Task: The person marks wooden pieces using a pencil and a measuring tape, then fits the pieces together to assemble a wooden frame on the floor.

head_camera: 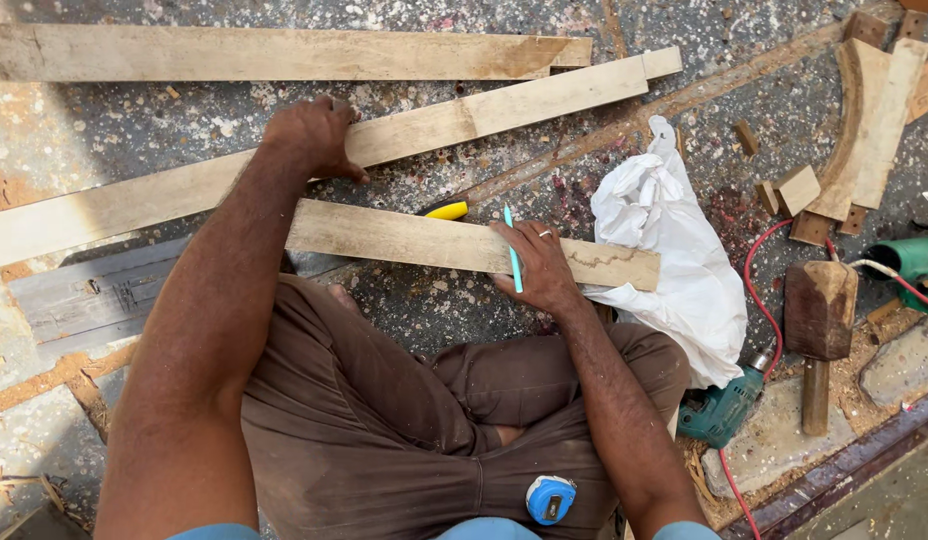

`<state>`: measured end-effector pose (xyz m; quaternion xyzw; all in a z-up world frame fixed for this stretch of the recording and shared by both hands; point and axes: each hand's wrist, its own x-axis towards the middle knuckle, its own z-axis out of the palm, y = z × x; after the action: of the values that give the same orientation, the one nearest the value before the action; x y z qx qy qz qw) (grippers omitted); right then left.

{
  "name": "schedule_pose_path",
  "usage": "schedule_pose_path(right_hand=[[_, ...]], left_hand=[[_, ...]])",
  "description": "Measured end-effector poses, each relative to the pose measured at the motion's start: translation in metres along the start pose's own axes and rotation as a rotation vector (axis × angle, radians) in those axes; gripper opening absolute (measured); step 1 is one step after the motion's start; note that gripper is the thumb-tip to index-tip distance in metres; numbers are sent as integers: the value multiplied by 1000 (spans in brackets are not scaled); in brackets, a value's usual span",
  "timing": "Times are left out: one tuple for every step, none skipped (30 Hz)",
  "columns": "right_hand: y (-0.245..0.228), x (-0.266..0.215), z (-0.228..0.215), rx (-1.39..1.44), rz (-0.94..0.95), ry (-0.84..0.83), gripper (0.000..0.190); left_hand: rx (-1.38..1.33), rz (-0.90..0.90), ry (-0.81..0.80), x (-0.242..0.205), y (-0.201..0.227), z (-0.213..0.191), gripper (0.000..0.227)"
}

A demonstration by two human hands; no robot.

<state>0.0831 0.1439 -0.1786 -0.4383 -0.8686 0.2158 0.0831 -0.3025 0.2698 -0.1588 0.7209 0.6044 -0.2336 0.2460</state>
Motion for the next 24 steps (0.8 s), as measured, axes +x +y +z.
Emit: schedule_pose_path(right_hand=[[2,1,0,4,15,-22,91],[2,0,0,8,31,-44,91],[2,0,0,9,27,-37,92],[1,0,0,9,24,-29,93],[0,-1,0,10,22,-23,93],[1,0,0,-9,22,-24,92],[1,0,1,-25,25,-29,92],[1,0,1,-42,29,-34,91],[0,0,0,-45,24,-20,90],[0,-1,-2,-48,19,-6,89],[-2,-5,-3,-49,17,6,88],[-4,-9,-5,-47,24,10,86],[-6,-7,-9,-48,20,20,84],[-9,-7,-13,-48,17,29,82],[-13,-10,-20,-33,5,84,78],[-18,-17,-28,-19,-8,140,74],[-22,-25,-37,-7,-21,198,70],[-29,-36,-47,31,-7,274,64],[-36,-50,-58,66,8,356,59],[-43,-64,-69,100,23,438,54],[-50,-82,-78,83,28,498,51],[-56,-100,-87,65,33,558,47],[-61,-118,-95,47,39,613,44],[-65,-135,-102,45,53,651,43]], left_hand=[[27,-4,-22,1,3,2,113],[55,-8,-43,5,4,4,112],[93,18,-30,9,6,6,111],[131,44,-18,12,10,10,111],[169,72,-7,16,12,15,110],[153,87,37,20,10,17,109],[136,106,76,21,8,18,109],[118,125,115,22,7,18,108],[111,117,113,19,5,16,105],[104,109,111,14,1,11,102],[99,103,105,7,0,6,99],[88,79,119,0,1,0,98],[79,48,140,-6,0,-11,98],[69,16,162,-14,-1,-20,98],[-5,-3,230,-24,-2,-25,94],[-80,-23,297,-35,-4,-27,91],[-155,-43,367,-47,-4,-29,89],[-127,-8,462,-62,-4,-27,88],[-95,31,562,-78,-4,-25,87],[-63,72,661,-94,-1,-22,87],[-46,93,709,-111,4,-19,87],[-28,114,757,-132,7,-15,87],[-15,133,803,-152,11,-11,88],[4,146,812,-171,16,-9,89]])
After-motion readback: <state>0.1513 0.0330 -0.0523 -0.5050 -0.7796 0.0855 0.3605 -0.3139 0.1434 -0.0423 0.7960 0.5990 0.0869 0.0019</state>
